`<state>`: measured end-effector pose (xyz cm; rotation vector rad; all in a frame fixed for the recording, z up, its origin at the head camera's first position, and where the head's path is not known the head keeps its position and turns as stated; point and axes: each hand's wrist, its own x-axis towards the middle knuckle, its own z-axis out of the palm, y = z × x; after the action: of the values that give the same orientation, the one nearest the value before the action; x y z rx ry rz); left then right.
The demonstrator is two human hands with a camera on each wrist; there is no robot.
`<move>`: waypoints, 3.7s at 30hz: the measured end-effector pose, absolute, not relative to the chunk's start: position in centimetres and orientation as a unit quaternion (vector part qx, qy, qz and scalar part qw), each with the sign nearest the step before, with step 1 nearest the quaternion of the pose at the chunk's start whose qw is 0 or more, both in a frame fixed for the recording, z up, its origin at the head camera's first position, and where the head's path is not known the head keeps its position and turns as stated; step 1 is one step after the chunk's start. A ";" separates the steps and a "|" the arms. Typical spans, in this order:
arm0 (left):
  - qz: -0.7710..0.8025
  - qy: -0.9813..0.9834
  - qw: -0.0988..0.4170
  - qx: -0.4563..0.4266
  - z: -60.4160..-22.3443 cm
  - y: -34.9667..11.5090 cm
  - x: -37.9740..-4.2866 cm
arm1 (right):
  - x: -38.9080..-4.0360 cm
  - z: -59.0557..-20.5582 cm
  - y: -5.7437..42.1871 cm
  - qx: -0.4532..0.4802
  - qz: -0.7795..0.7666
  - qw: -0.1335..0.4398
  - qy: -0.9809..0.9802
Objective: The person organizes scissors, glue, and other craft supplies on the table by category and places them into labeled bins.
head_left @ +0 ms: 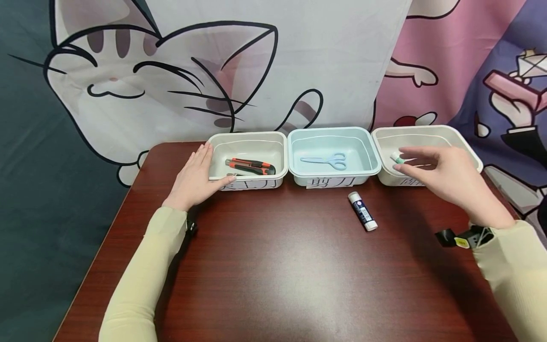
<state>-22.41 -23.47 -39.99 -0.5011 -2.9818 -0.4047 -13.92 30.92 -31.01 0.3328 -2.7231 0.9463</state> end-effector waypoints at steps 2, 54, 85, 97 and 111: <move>-0.134 -0.976 0.046 -0.164 -40.0 -23.5 -22.4 | -13.6 -31.1 30.5 0.119 0.319 0.116 -0.933; -0.128 -0.977 0.050 -0.166 -39.9 -23.5 -22.4 | -12.3 -40.9 25.9 0.169 0.300 -0.004 -0.939; -0.129 -0.977 0.046 -0.165 -40.0 -23.5 -22.4 | -12.2 -40.1 26.1 0.167 0.322 0.000 -0.932; -0.131 -0.977 0.043 -0.164 -40.1 -23.4 -22.1 | -11.4 -37.8 25.4 0.200 0.359 0.011 -0.911; -0.135 -0.976 0.050 -0.165 -40.2 -23.5 -22.4 | -11.0 -33.9 26.0 0.201 0.363 0.079 -0.906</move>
<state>-22.39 -23.49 -40.18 -0.5012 -2.9710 -0.4110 -10.98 26.03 -33.91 0.6015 -2.7126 1.0870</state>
